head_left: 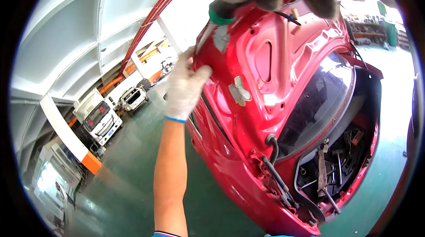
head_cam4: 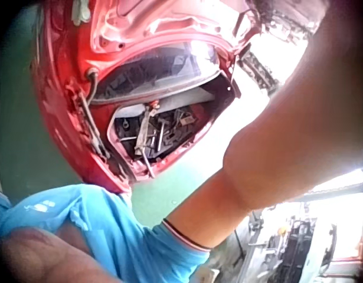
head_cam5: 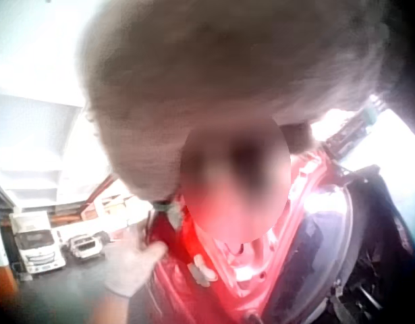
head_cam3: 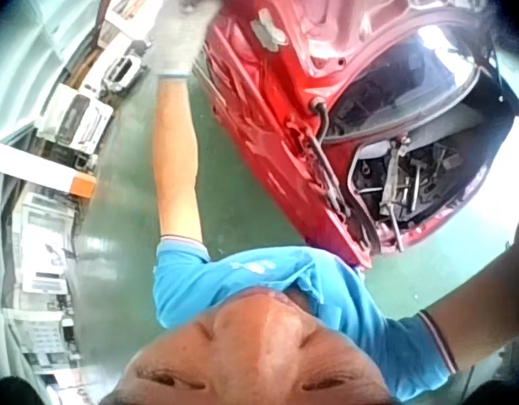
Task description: The person uses a screwdriver and hammer to scrape and tap the inner surface of a red car's open trunk lid, removing paint or filler in several small areas. The work is performed in a workshop with other vehicles and tools visible.
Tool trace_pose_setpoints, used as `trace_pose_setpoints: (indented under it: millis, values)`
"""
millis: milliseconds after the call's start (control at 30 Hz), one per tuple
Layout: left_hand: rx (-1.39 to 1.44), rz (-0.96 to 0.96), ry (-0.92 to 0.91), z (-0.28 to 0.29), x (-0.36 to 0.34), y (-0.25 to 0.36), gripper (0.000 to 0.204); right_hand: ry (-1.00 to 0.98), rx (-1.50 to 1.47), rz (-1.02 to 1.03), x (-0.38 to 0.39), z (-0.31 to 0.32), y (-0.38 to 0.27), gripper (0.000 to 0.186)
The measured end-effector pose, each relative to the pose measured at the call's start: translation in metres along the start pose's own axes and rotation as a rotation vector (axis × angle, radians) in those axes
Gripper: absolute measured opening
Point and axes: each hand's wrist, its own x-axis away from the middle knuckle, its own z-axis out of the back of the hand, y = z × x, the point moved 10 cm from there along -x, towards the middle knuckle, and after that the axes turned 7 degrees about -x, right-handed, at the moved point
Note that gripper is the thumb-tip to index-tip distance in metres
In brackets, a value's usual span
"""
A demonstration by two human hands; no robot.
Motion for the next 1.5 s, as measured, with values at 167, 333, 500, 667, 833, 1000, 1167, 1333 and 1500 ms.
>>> trace_pose_setpoints:
  millis: [167, 333, 500, 667, 833, 1000, 1167, 1333, 1500]
  values:
    - [-0.061, -0.163, 0.226, -0.002, 0.005, -0.001, 0.034, -0.017, -0.025, -0.022, -0.001, 0.000, -0.009, 0.050]
    - [-0.043, -0.100, 0.358, -0.006, 0.014, 0.002, 0.031, -0.029, -0.015, -0.057, 0.003, 0.011, -0.018, 0.049]
    - [-0.013, -0.098, 0.360, 0.001, 0.012, -0.001, 0.031, 0.028, -0.041, -0.036, 0.018, 0.007, -0.019, 0.049]
    - [-0.116, -0.104, 0.375, 0.012, 0.012, -0.003, 0.035, 0.062, 0.150, 0.168, 0.028, -0.002, -0.011, 0.048]
    - [-0.038, -0.118, 0.347, -0.009, 0.007, 0.002, 0.037, 0.102, 0.266, 0.123, 0.064, -0.010, 0.013, 0.049]
    - [-0.089, -0.130, 0.378, -0.005, 0.010, -0.001, 0.035, 0.173, 0.199, 0.090, 0.074, -0.030, 0.035, 0.049]
    - [-0.096, -0.208, 0.469, -0.003, 0.019, 0.017, 0.031, 0.248, 0.007, -0.050, 0.075, -0.036, 0.037, 0.047]
    - [-0.115, -0.204, 0.464, 0.001, 0.018, 0.016, 0.031, 0.196, 0.023, -0.122, 0.074, -0.045, 0.052, 0.053]
    - [-0.093, -0.204, 0.506, 0.001, 0.016, 0.015, 0.027, 0.212, 0.037, -0.050, 0.077, -0.047, 0.071, 0.057]
